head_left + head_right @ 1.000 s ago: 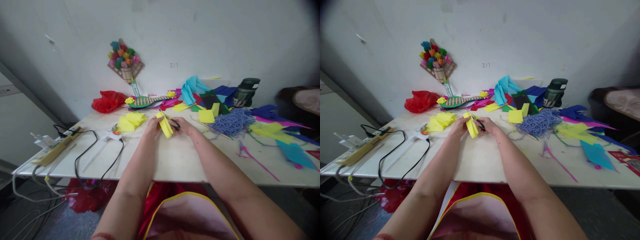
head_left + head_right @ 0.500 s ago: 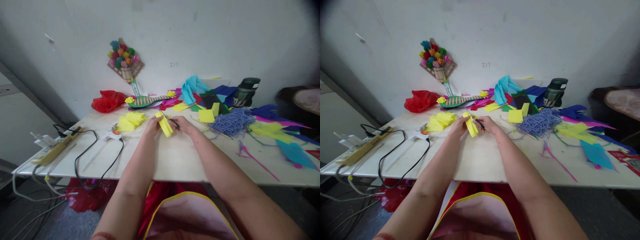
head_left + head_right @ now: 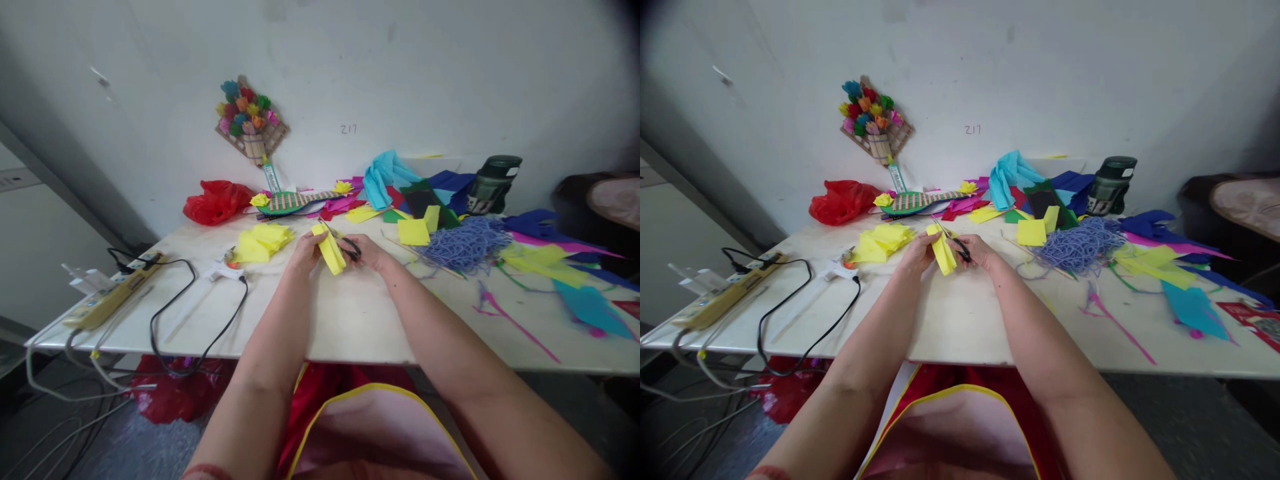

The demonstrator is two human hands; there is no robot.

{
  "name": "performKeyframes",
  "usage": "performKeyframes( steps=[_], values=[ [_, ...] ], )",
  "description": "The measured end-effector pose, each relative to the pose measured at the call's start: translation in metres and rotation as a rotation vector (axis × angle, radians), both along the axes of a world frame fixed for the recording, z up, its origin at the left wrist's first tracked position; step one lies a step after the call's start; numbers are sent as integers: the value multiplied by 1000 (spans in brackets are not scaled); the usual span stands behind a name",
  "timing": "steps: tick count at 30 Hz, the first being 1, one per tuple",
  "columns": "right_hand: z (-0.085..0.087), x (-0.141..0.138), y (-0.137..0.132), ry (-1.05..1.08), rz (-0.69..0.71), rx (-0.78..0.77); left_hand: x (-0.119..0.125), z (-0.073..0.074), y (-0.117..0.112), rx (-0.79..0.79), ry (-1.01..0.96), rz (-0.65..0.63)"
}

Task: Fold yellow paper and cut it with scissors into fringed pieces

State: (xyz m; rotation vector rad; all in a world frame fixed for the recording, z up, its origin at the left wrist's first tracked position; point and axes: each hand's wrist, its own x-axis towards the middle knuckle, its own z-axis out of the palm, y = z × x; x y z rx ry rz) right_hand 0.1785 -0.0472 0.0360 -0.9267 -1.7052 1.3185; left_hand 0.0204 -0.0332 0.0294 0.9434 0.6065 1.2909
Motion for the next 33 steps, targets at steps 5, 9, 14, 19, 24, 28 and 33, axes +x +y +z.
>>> performKeyframes(
  steps=[5, 9, 14, 19, 24, 28, 33],
  values=[
    [1, 0, -1, 33, -9, -27, 0, 0, -1, -15, 7, -4],
    [2, 0, -2, 46, -15, -38, -1, 0, -1, 2, -1, -23],
    [3, 0, -3, 53, -11, -37, 0, 0, -1, 5, 9, -20],
    [2, -2, -1, 87, -30, -25, 0, -1, 0, -12, -7, -5],
    [3, -3, -1, 110, -35, -20, -1, -2, 1, 3, 4, -10],
    [4, -3, -1, 115, -39, -7, -1, -2, 1, 9, 14, -11],
    [4, -4, 1, 101, -63, 17, -1, -2, 1, 18, 30, -33]
  ],
)
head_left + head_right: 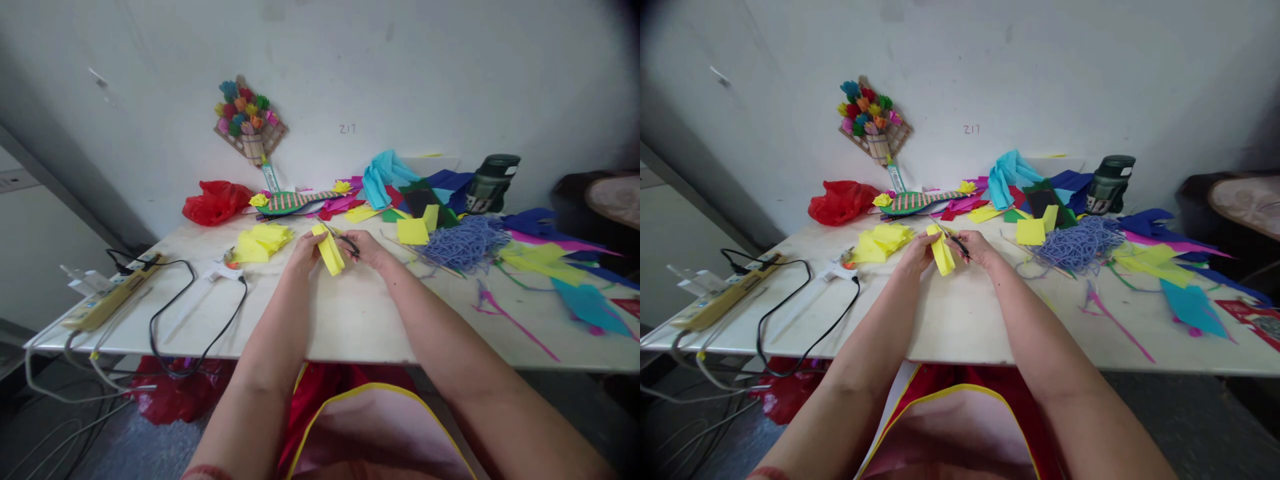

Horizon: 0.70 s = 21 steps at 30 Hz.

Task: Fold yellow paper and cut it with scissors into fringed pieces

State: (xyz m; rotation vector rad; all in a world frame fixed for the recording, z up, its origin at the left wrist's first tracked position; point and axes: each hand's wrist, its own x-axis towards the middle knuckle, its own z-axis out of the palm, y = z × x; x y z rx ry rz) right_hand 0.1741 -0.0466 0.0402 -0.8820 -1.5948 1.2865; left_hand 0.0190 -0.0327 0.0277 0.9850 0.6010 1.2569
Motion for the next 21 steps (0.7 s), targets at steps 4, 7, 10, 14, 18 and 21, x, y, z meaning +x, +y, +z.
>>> performKeyframes(
  steps=[4, 7, 10, 14, 18, 21],
  values=[
    [1, 0, -1, 17, 13, -9, 0, 1, -1, 2, -6, 7],
    [2, 3, -4, 23, 51, -20, 0, 2, -2, -14, -8, 26],
    [4, 7, -4, 40, 20, 11, -1, 1, 1, -67, 4, 116],
    [5, 14, 5, 90, -195, 46, -3, -1, 5, -100, 7, 219],
    [2, 22, 17, -127, -512, 89, -3, 1, 4, -113, -19, 260],
    [-1, 30, 22, -582, -711, 227, -2, 3, 3, -127, -29, 277]
  ],
)
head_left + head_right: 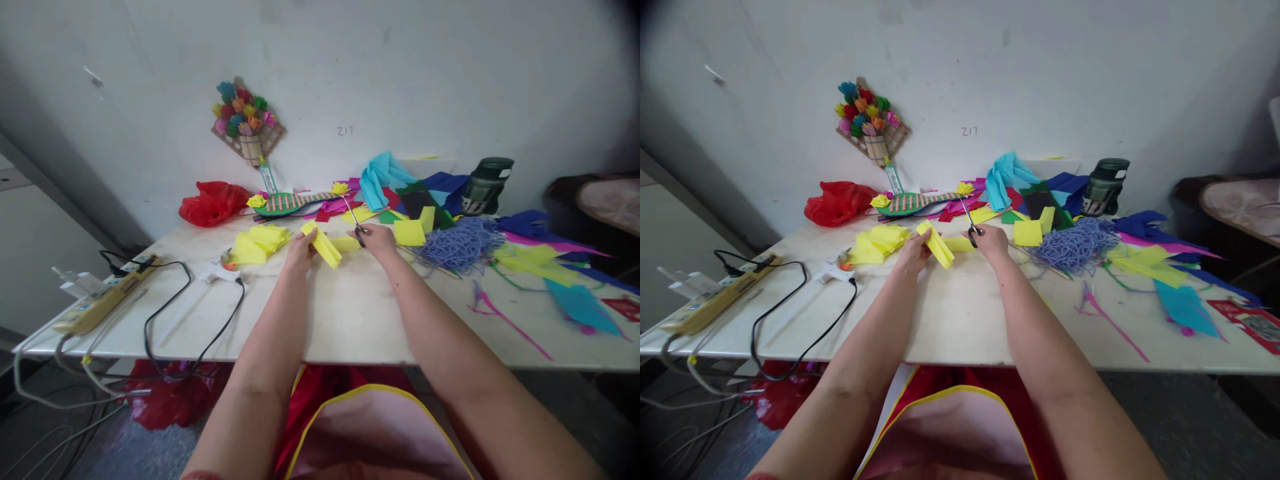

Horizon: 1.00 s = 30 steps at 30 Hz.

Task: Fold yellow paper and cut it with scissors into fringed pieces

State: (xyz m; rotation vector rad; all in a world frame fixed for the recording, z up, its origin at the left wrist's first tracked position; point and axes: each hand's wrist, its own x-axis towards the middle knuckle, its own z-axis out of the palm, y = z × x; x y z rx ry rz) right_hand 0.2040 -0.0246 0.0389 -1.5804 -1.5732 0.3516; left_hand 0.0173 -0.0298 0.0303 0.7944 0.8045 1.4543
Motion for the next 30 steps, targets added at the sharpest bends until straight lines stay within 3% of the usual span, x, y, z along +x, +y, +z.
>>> performKeyframes(
  steps=[3, 6, 14, 18, 20, 22, 26, 30],
  values=[
    [-2, 5, 0, -378, -127, -84, 1, 0, 0, -14, -7, 20],
    [-1, 8, -1, -532, -169, -200, 1, -1, 1, -23, -3, 38],
    [0, 13, 0, -569, -120, -290, 0, -9, 9, -9, -7, 35],
    [0, 9, -1, -525, -129, -162, -1, -12, 12, 15, 6, 26],
    [0, 2, -3, -421, -71, -67, 0, -12, 11, 18, 14, 27],
    [1, -8, -7, -239, 94, -55, 1, -10, 9, 31, 19, 24],
    [2, -29, -19, 139, 481, -288, 3, -9, 6, 74, 45, 13],
    [1, -39, -24, 181, 514, -249, 5, -10, 6, 106, 58, -7]
  ],
)
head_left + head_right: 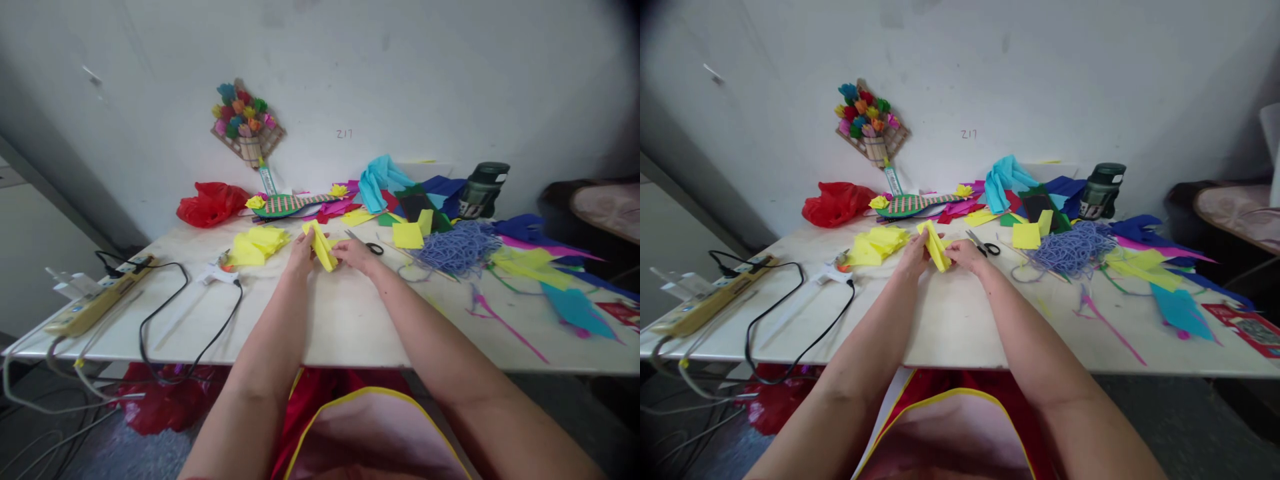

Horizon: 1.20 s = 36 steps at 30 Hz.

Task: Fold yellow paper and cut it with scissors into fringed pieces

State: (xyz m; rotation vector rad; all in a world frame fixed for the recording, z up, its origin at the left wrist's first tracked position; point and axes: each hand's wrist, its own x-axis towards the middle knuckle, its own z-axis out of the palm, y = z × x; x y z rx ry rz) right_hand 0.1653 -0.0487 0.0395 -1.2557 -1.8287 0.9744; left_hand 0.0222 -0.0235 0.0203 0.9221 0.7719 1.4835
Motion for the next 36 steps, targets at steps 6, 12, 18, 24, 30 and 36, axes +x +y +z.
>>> performKeyframes(
  steps=[6, 12, 18, 24, 30, 36],
  values=[
    [-11, 2, 14, -69, -172, 193, 5, 8, -7, -111, -52, -123],
    [-10, 5, 16, -256, -320, 299, 8, 11, -13, -109, 9, -190],
    [-10, 7, 16, -247, -358, 317, 3, 3, -5, -145, 34, -34],
    [-16, 7, 21, -67, -300, 305, 6, 7, -10, -40, 70, 0],
    [-13, 4, 16, 320, -148, 152, 13, 12, -15, -125, 83, -70],
    [-3, 3, 9, 443, -173, 83, 10, 7, -8, -187, 67, 26]
  ],
)
